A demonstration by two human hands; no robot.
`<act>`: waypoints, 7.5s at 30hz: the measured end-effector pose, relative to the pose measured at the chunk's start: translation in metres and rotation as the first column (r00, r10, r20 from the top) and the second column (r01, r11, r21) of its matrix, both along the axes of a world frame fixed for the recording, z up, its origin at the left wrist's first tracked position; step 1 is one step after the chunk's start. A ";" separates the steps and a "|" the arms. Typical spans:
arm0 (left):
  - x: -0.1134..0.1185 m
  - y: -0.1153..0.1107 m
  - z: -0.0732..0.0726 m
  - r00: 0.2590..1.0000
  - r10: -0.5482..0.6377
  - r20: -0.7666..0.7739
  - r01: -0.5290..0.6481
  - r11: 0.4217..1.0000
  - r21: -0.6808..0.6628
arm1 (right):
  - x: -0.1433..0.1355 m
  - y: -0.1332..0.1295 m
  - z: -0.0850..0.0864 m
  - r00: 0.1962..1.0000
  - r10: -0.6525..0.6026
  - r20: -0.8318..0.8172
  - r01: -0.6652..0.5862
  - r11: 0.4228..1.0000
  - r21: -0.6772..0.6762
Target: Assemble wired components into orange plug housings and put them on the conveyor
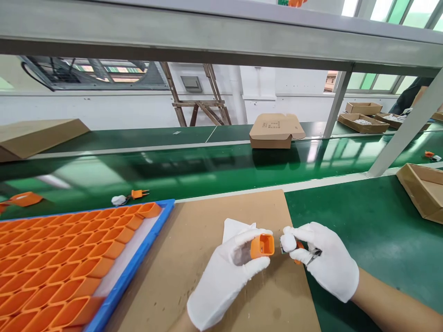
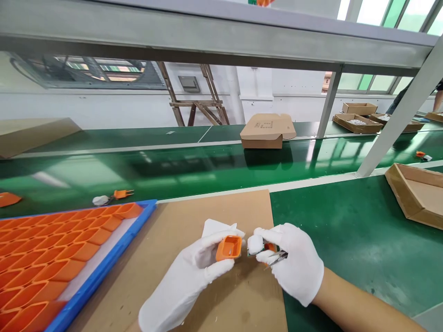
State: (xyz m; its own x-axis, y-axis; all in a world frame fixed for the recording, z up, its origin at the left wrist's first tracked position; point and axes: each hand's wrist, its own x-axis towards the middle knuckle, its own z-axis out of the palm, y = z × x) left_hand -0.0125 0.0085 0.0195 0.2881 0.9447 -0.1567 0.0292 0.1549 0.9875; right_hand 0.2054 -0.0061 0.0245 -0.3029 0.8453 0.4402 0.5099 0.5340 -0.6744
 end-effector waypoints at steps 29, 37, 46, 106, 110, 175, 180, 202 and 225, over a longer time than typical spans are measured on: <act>0.012 -0.014 -0.009 0.934 0.209 -0.291 -0.047 0.877 0.478 | -0.017 -0.023 -0.002 0.833 -0.429 0.350 0.209 0.829 0.519; 0.017 -0.018 -0.008 0.938 0.181 -0.295 0.009 0.839 0.544 | -0.015 -0.032 -0.005 0.678 -0.520 0.520 0.202 0.812 0.548; 0.031 -0.018 -0.019 0.922 0.205 -0.329 -0.106 0.950 0.295 | -0.028 -0.041 -0.024 0.647 -0.523 0.555 0.363 0.851 0.379; 0.009 -0.012 -0.013 0.974 0.224 -0.046 -0.163 0.822 0.546 | -0.003 -0.003 0.010 0.970 -0.245 0.003 0.241 0.951 -0.193; 0.009 -0.012 -0.015 0.951 0.244 -0.189 -0.127 0.868 0.481 | 0.002 -0.006 0.001 0.938 -0.341 0.053 0.311 0.901 0.302; 0.006 -0.008 -0.022 0.719 0.549 -0.426 0.158 0.468 0.870 | -0.006 -0.018 0.013 0.760 -0.496 0.420 0.265 0.827 0.496; 0.007 -0.008 -0.021 0.701 0.552 -0.451 0.166 0.489 0.856 | -0.004 -0.018 0.009 0.819 -0.450 0.355 0.214 0.814 0.540; 0.008 -0.009 -0.020 0.679 0.587 -0.440 0.180 0.448 0.876 | -0.005 -0.015 0.007 0.840 -0.480 0.252 0.243 0.749 0.617; 0.008 -0.010 -0.021 0.697 0.564 -0.443 0.201 0.440 0.875 | -0.005 -0.012 0.002 0.886 -0.408 0.221 0.220 0.790 0.573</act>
